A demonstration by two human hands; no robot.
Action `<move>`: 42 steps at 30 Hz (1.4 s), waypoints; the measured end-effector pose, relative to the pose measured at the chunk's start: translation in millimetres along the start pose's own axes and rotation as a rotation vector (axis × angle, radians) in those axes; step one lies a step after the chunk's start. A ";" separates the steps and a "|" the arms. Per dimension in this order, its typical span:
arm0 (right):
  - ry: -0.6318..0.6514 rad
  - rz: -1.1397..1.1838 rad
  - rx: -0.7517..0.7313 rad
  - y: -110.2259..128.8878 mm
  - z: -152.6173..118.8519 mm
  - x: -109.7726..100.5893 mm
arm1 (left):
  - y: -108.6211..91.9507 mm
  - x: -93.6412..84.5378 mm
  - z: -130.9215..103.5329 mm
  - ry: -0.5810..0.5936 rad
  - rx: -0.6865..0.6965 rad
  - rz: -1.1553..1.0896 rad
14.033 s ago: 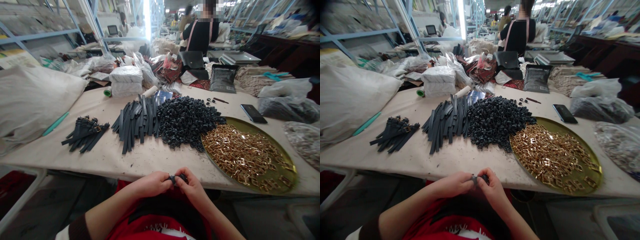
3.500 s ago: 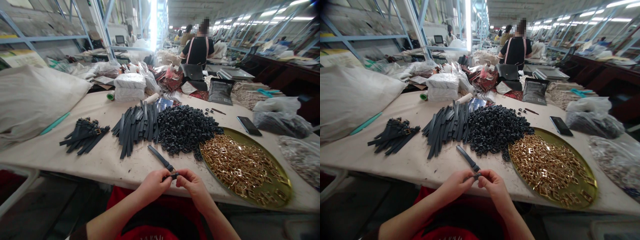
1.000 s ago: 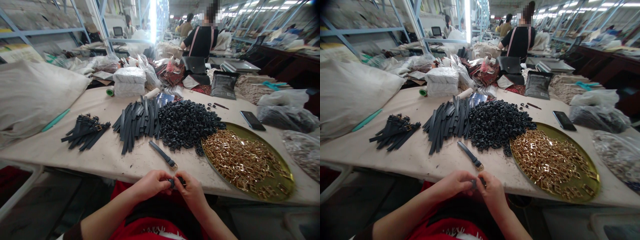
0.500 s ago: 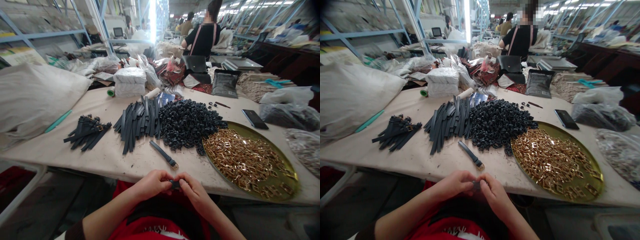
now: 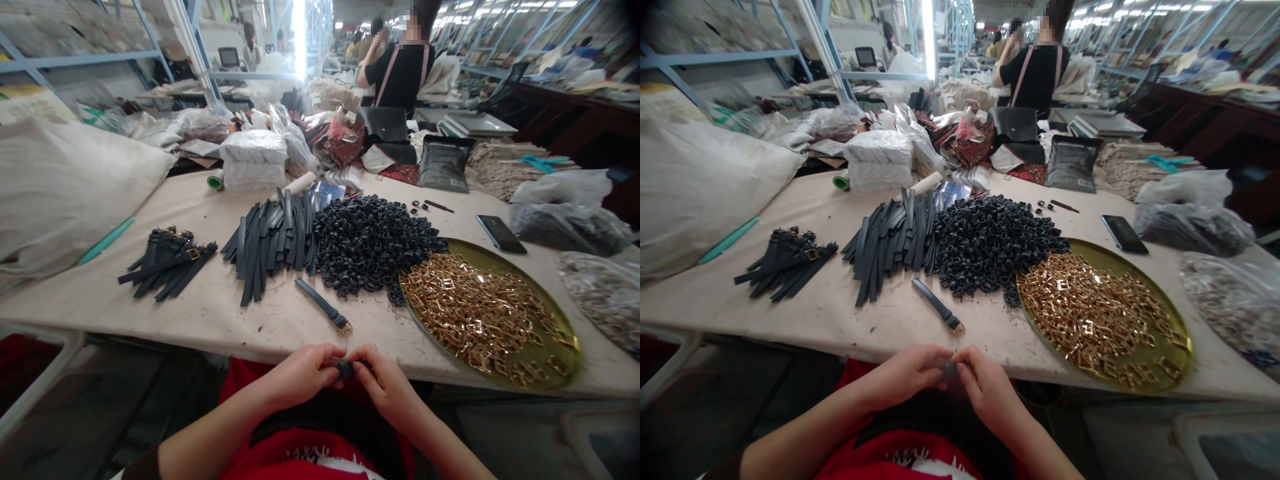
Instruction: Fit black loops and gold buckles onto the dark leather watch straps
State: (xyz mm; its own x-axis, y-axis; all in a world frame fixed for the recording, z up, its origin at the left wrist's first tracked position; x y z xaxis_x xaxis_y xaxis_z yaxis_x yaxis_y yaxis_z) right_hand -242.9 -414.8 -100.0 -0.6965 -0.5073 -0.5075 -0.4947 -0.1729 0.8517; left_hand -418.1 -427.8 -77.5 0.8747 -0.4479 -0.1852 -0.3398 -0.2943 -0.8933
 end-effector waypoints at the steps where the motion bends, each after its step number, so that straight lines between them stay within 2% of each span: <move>1: -0.006 0.013 0.005 -0.8 -0.1 -0.3 | -0.2 -1.1 -0.2 0.000 0.000 0.012; 8: 0.036 0.032 -0.053 -1.7 -1.6 0.8 | 3.7 0.5 4.3 0.008 -0.033 -0.001; 12: -0.050 0.189 0.050 -8.1 -1.0 4.7 | 0.7 -4.7 2.1 0.083 -0.060 0.109; 16: -0.116 0.258 0.099 -12.3 0.1 11.0 | -6.4 -11.8 -1.2 0.067 -0.055 0.245; 20: -0.111 0.231 0.060 -10.8 0.8 14.6 | -5.3 -6.6 1.6 0.024 -0.056 0.252; 24: -0.096 0.169 0.033 -8.9 -1.6 16.9 | 1.7 2.1 3.0 0.036 -0.054 0.244; 26: -0.088 0.168 0.041 -6.8 -0.3 15.9 | 0.9 0.2 3.6 0.040 -0.016 0.300; 29: -0.148 0.079 0.042 -1.6 14.7 8.7 | -10.2 -15.0 13.3 -0.072 0.123 0.538; 32: -0.353 -0.134 0.003 2.7 45.3 0.2 | -25.9 -39.1 36.0 -0.326 0.297 0.843; 34: -0.465 -0.271 -0.042 2.6 65.6 0.1 | -30.1 -51.8 51.7 -0.425 0.394 1.006; 37: -0.505 -0.437 -0.150 -4.9 80.7 10.8 | -17.7 -55.7 61.8 -0.443 0.453 1.148; 42: -0.425 -0.597 -0.358 -26.7 70.6 26.7 | 19.5 -41.3 39.8 -0.549 0.435 1.096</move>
State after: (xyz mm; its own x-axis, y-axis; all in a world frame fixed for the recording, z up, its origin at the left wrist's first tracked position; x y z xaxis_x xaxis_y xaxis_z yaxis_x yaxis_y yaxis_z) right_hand -285.0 -364.1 -145.4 -0.5413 0.1067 -0.8340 -0.6990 -0.6084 0.3758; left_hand -447.1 -381.4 -103.6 0.2764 0.1529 -0.9488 -0.9146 0.3452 -0.2108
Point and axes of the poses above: each hand's wrist, its own z-axis towards the middle knuckle, its own x-axis out of the palm, y = z × x, the point moved 1 cm from there along z, towards the middle knuckle, and after that the axes turned 5 degrees about -y, right-handed, at the moved point
